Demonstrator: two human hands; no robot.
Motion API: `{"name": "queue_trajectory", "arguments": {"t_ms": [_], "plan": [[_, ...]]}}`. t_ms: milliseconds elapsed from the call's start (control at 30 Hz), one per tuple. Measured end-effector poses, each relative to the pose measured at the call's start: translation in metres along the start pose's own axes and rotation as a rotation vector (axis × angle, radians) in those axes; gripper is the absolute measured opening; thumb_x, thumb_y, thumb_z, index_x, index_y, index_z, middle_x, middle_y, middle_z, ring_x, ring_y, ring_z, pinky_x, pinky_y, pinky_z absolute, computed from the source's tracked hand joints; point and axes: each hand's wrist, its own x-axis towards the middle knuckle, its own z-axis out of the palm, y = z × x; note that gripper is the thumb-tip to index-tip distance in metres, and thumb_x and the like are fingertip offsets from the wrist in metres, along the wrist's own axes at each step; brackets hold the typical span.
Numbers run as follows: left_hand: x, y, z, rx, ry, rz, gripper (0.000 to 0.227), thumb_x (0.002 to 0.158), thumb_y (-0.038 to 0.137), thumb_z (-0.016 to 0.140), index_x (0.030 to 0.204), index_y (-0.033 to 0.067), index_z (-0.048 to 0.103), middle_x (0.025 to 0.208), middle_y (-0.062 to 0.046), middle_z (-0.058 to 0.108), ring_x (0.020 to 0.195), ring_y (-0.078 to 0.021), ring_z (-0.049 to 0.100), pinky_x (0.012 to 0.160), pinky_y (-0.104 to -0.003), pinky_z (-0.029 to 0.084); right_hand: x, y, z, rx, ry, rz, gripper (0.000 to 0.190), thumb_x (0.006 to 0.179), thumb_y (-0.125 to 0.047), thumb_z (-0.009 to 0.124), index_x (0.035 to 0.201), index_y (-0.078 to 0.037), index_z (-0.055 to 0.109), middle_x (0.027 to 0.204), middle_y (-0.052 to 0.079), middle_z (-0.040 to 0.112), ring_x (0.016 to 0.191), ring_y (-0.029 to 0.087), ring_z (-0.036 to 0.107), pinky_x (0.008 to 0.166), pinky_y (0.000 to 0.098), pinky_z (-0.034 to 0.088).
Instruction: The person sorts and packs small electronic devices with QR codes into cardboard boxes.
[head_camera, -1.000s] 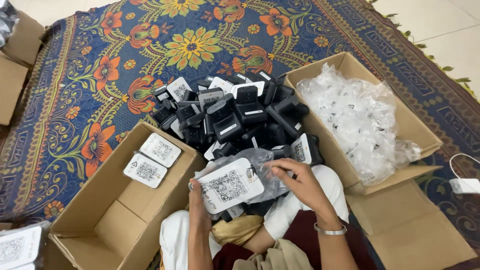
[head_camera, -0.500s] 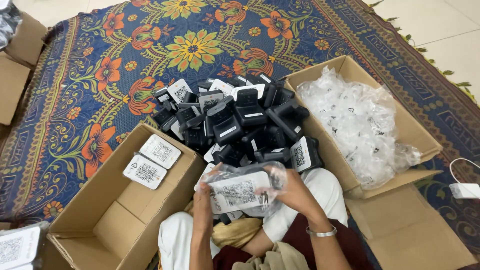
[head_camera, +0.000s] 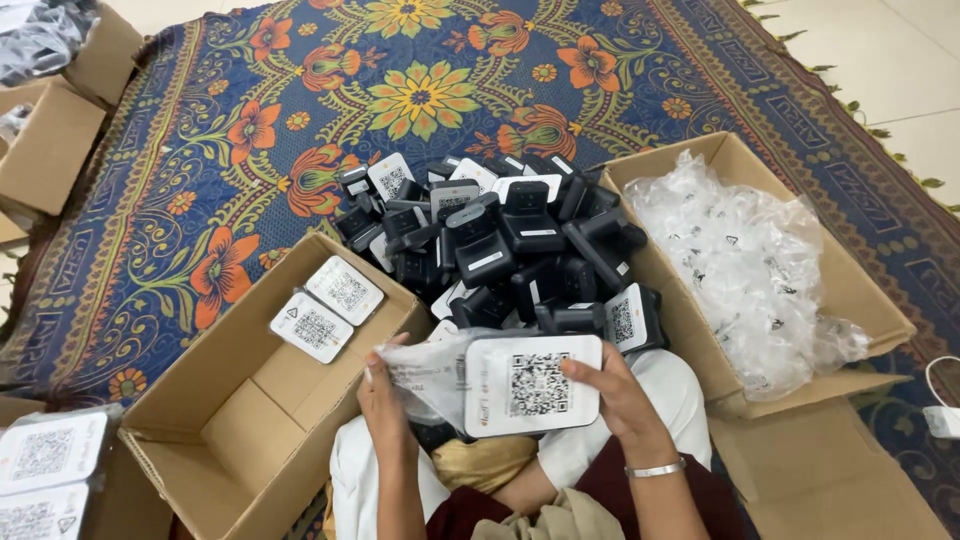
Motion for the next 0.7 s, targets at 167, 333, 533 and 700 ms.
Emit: {"name": "queue_trajectory", "arguments": {"t_ms": [167, 333, 533, 700], "plan": [[0.009, 0.002, -0.02, -0.059, 0.112, 0.053, 0.064, 0.108, 0.05, 0.04, 0.13, -0.0046, 0.065, 0.123, -0.019, 0.069, 0.11, -0.0216, 0.065, 0.099, -0.034, 0.05, 0.007, 0.021, -0.024, 0.276, 0.099, -0.006, 0.042, 0.089, -0.015, 0.075, 0.125, 0.003, 0.062, 0.112, 0.013, 0.073, 0.099, 0.02, 0.071, 0.087, 0.0361, 0.057], [0.015, 0.002, -0.068, -0.243, 0.407, 0.152, 0.06, 0.109, 0.047, 0.033, 0.134, -0.0013, 0.058, 0.128, -0.016, 0.067, 0.113, -0.0249, 0.066, 0.095, -0.038, 0.055, 0.005, -0.005, -0.014, 0.581, 0.342, -0.105, 0.045, 0.093, -0.021, 0.07, 0.132, 0.0, 0.059, 0.122, 0.009, 0.072, 0.108, 0.02, 0.069, 0.096, 0.0356, 0.055], [0.017, -0.014, -0.085, -0.275, 0.557, 0.3, 0.053, 0.109, 0.043, 0.039, 0.14, 0.0016, 0.051, 0.132, -0.014, 0.065, 0.118, -0.0247, 0.067, 0.096, -0.039, 0.057, 0.008, -0.009, 0.033, -0.102, 0.317, -0.273, 0.047, 0.089, -0.007, 0.076, 0.133, 0.004, 0.062, 0.119, 0.009, 0.073, 0.11, 0.018, 0.066, 0.099, 0.034, 0.051], [0.015, -0.023, -0.075, -0.292, 0.552, 0.242, 0.05, 0.108, 0.042, 0.043, 0.138, 0.002, 0.051, 0.132, -0.014, 0.064, 0.117, -0.0242, 0.066, 0.095, -0.04, 0.056, 0.034, -0.028, 0.112, -0.895, -0.112, -0.559, 0.042, 0.076, -0.002, 0.076, 0.117, -0.011, 0.074, 0.118, 0.001, 0.075, 0.112, 0.019, 0.07, 0.103, 0.038, 0.051]]}}
